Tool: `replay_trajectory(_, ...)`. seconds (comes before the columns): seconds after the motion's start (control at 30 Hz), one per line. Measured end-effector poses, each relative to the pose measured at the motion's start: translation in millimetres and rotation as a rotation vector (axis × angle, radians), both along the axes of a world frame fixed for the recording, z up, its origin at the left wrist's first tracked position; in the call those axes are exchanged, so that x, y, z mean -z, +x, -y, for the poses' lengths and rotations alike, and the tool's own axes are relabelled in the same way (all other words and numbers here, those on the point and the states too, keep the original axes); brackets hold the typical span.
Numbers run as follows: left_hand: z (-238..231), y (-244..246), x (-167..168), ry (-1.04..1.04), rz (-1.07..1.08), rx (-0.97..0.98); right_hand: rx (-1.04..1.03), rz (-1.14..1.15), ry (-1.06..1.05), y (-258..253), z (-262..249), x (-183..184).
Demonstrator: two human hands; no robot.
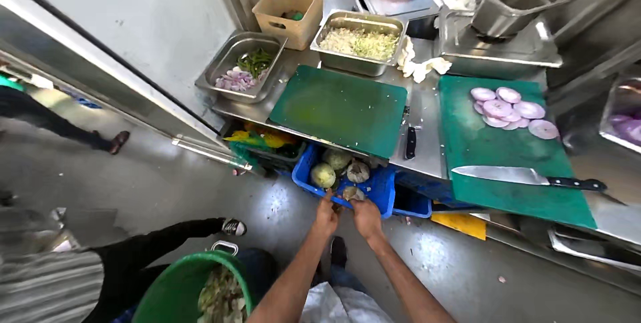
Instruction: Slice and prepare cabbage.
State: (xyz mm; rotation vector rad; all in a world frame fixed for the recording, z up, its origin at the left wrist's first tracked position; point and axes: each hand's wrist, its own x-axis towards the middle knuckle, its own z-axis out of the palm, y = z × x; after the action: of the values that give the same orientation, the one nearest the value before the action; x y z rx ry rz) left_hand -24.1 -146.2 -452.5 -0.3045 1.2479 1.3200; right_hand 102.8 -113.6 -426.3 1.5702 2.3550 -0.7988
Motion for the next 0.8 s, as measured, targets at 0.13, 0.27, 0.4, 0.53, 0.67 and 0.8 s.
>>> replay_trajectory(0.13, 40, 2, -3, -0.051, -0.001, -0.065, -0.052, -0.010, -0.079, -1, 38, -3)
replay_trajectory(0.27, 81, 1, -5, -0.027, 0.031, -0.083, -0.105, -0.237, -0.506, 9, 13, -5)
replay_trajectory(0.4, 96, 3, -10, 0.039, 0.059, -0.137, 0.070, -0.455, -0.427, -47, -14, 61)
replay_trajectory(0.53, 99, 2, -5, 0.107, 0.072, -0.132, -0.175, -0.219, -0.252, -116, -18, 149)
replay_trajectory(0.67, 99, -1, -6, 0.075, 0.079, -0.131, -0.137, -0.211, -0.349, -140, -30, 166)
replay_trajectory(0.8, 101, -4, -1, 0.120, 0.098, -0.101, 0.003, -0.360, -0.382, -118, -37, 145)
